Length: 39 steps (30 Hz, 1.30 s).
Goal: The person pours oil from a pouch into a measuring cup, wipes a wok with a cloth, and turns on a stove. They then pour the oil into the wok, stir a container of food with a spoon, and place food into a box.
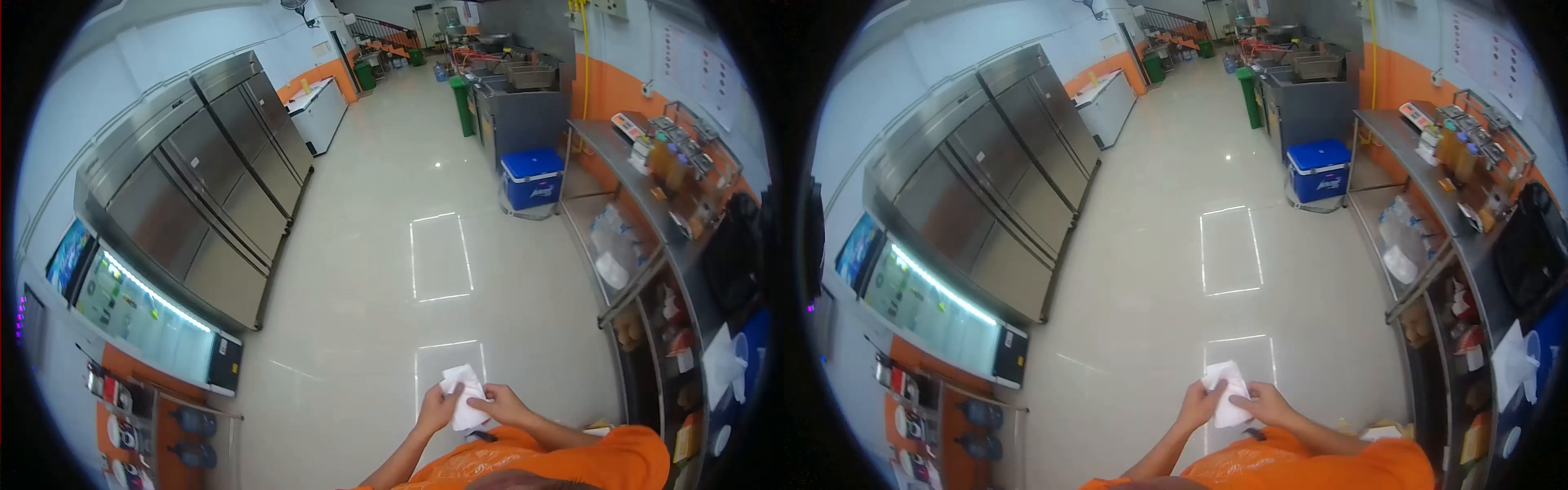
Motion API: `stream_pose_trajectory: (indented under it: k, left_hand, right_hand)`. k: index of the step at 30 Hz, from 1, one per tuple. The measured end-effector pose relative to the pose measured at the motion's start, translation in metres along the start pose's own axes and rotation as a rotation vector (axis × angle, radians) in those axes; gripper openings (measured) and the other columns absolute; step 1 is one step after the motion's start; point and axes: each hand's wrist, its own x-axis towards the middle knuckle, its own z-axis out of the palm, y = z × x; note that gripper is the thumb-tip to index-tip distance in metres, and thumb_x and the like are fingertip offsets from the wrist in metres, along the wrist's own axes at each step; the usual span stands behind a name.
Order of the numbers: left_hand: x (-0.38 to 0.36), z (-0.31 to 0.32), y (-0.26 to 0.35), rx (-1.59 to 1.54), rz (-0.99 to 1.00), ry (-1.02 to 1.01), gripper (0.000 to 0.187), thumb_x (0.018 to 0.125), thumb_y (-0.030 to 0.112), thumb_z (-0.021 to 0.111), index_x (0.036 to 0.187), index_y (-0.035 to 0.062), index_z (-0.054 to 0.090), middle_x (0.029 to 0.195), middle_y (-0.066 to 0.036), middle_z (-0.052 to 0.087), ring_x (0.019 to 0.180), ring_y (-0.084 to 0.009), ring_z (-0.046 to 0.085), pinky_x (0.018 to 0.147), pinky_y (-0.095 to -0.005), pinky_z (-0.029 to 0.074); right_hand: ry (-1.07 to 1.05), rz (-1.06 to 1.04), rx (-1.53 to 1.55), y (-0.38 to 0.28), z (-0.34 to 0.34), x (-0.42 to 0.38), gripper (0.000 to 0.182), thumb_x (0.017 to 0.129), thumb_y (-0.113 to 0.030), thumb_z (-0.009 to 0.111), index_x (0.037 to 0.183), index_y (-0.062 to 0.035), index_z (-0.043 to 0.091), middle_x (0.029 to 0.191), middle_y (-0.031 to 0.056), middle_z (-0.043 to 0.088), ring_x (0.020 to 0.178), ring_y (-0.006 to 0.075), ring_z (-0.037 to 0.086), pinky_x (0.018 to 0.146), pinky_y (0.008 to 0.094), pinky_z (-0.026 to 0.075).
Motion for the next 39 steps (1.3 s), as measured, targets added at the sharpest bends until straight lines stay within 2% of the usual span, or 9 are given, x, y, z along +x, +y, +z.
stream_pose_trajectory:
  k: [5, 9, 11, 17, 24, 27, 30, 32, 39]
  left_hand:
    - [0.163, -0.153, 0.038, -0.106, 0.03, 0.428, 0.024, 0.094, 0.015, 0.06, 0.107, -0.0041, 0.064, 0.092, -0.009, 0.07, 0.082, -0.0113, 0.063, 0.067, -0.0277, 0.051]
    - [0.335, -0.251, 0.051, -0.266, 0.074, 0.596, 0.022, 0.093, 0.011, 0.058, 0.108, -0.0044, 0.063, 0.095, -0.008, 0.067, 0.083, -0.0129, 0.062, 0.069, -0.0278, 0.051]
    - [0.427, -0.291, 0.062, -0.075, 0.093, 0.502, 0.022, 0.093, 0.01, 0.058, 0.11, -0.004, 0.062, 0.098, -0.008, 0.067, 0.085, -0.0123, 0.062, 0.072, -0.0271, 0.05]
    - [0.784, -0.348, 0.126, 0.178, 0.118, -0.034, 0.027, 0.094, 0.017, 0.059, 0.11, -0.0048, 0.062, 0.086, -0.01, 0.069, 0.078, -0.0099, 0.061, 0.068, -0.0272, 0.05]
    - [1.188, -0.397, 0.215, 0.373, 0.244, -0.251, 0.023, 0.093, 0.017, 0.06, 0.102, -0.004, 0.063, 0.08, -0.013, 0.067, 0.069, -0.0122, 0.06, 0.062, -0.0283, 0.048]
    - [1.336, -0.439, 0.243, 0.318, 0.346, -0.139, 0.021, 0.094, 0.018, 0.06, 0.101, -0.0021, 0.062, 0.08, -0.01, 0.066, 0.068, -0.0111, 0.059, 0.061, -0.0287, 0.048]
    - [1.447, -0.485, 0.274, 0.186, 0.238, 0.102, 0.019, 0.094, 0.017, 0.059, 0.102, -0.0004, 0.062, 0.084, -0.008, 0.066, 0.073, -0.0102, 0.059, 0.064, -0.0276, 0.048]
    - [1.532, -0.526, 0.279, -0.197, 0.178, 0.249, 0.022, 0.093, 0.015, 0.061, 0.106, -0.0018, 0.059, 0.093, -0.008, 0.067, 0.079, -0.01, 0.061, 0.064, -0.0253, 0.049]
    - [1.889, -0.6, 0.336, -0.169, 0.206, 0.173, 0.026, 0.088, 0.006, 0.064, 0.112, -0.0027, 0.058, 0.102, -0.009, 0.065, 0.09, -0.0152, 0.063, 0.077, -0.0286, 0.052]
  right_hand:
    - [-0.502, 0.0, -0.245, -0.15, 0.036, 0.259, 0.034, 0.09, -0.027, 0.068, 0.103, 0.0041, 0.062, 0.083, 0.0073, 0.067, 0.075, 0.0113, 0.06, 0.064, 0.0281, 0.049]
    - [-0.682, -0.19, -0.161, -0.182, 0.059, 0.483, 0.035, 0.092, -0.026, 0.066, 0.109, 0.004, 0.06, 0.082, 0.0062, 0.066, 0.078, 0.0109, 0.061, 0.063, 0.0264, 0.049]
    - [-0.602, 0.164, 0.206, -0.204, 0.047, 0.572, 0.035, 0.092, -0.023, 0.065, 0.114, 0.003, 0.058, 0.083, 0.0062, 0.066, 0.079, 0.0101, 0.06, 0.06, 0.0249, 0.048]
    - [-0.23, 0.186, 0.257, -0.287, -0.07, 0.801, 0.033, 0.091, -0.018, 0.066, 0.114, 0.0045, 0.057, 0.088, 0.0098, 0.064, 0.068, 0.0135, 0.06, 0.053, 0.0248, 0.047]
    - [0.09, -0.007, 0.394, -0.385, -0.182, 1.117, 0.021, 0.085, -0.014, 0.072, 0.09, 0.0009, 0.058, 0.082, 0.0079, 0.063, 0.066, 0.0146, 0.06, 0.051, 0.0275, 0.047]
    - [-0.014, -0.05, -0.177, -0.46, -0.23, 1.283, 0.029, 0.083, -0.016, 0.074, 0.099, 0.0052, 0.063, 0.086, 0.0055, 0.065, 0.075, 0.0131, 0.062, 0.062, 0.0289, 0.052]
    - [-0.299, 0.052, 0.085, -0.551, -0.252, 1.435, 0.044, 0.085, -0.024, 0.073, 0.118, 0.0017, 0.058, 0.094, 0.0075, 0.066, 0.074, 0.0129, 0.061, 0.057, 0.0262, 0.048]
    - [-0.48, 0.019, -0.14, -0.603, -0.273, 1.542, 0.045, 0.087, -0.026, 0.069, 0.121, 0.0007, 0.055, 0.099, 0.0069, 0.065, 0.079, 0.0125, 0.06, 0.062, 0.0284, 0.051]
    - [-0.605, -0.131, -0.1, -0.693, -0.359, 1.89, 0.043, 0.09, -0.029, 0.066, 0.122, -0.0026, 0.056, 0.1, 0.0055, 0.065, 0.091, 0.0118, 0.059, 0.071, 0.0272, 0.05]
